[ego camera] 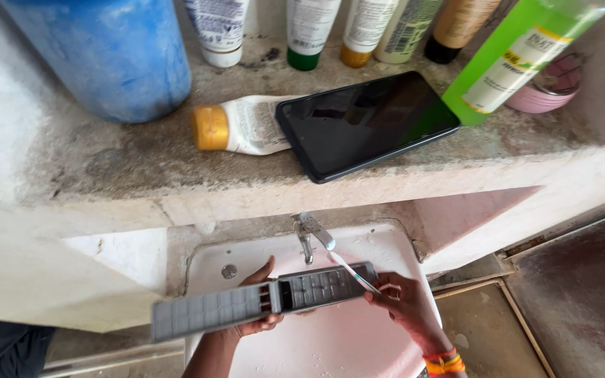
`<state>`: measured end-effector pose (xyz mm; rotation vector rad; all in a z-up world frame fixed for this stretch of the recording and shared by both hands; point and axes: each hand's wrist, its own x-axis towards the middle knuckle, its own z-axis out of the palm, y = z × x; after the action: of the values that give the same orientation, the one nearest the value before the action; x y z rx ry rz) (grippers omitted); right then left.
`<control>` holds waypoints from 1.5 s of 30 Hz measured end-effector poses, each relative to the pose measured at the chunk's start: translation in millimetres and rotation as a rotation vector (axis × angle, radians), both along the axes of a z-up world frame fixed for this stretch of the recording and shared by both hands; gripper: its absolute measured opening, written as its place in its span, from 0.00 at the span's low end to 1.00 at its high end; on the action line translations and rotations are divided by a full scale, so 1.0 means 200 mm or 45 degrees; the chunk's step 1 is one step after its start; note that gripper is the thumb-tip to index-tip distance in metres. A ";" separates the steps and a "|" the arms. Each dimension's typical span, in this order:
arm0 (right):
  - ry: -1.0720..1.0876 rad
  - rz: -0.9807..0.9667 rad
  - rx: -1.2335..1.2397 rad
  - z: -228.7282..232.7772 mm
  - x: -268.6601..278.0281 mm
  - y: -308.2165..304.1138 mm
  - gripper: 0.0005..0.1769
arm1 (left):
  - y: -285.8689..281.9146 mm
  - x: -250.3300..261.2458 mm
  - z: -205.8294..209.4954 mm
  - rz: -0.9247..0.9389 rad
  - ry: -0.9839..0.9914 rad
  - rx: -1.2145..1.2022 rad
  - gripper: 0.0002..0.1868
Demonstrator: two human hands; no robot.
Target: The person holds a grey mop head under running water in a sink and scrubs it with a toothbrush. They repeatedly rinse and scrub the mop head, turning it over to clean different sides, then rinse it again under the tap.
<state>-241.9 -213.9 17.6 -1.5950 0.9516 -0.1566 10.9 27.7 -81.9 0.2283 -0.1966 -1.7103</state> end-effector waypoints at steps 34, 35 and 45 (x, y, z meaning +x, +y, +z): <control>-0.227 0.256 -0.862 0.00 0.07 0.21 0.08 | -0.24 -0.38 0.08 1.319 -0.345 0.892 0.13; -0.240 0.262 -0.812 0.00 0.10 0.20 0.08 | -0.23 -0.39 0.08 1.325 -0.341 0.857 0.13; -0.200 0.217 -0.749 0.02 0.13 -0.01 0.11 | -0.22 -0.33 0.06 1.342 -0.327 0.907 0.13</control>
<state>-216.1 -216.6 21.5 -2.1561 0.6722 -0.4686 -54.4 -16.7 -69.3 0.9013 0.3222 -0.6313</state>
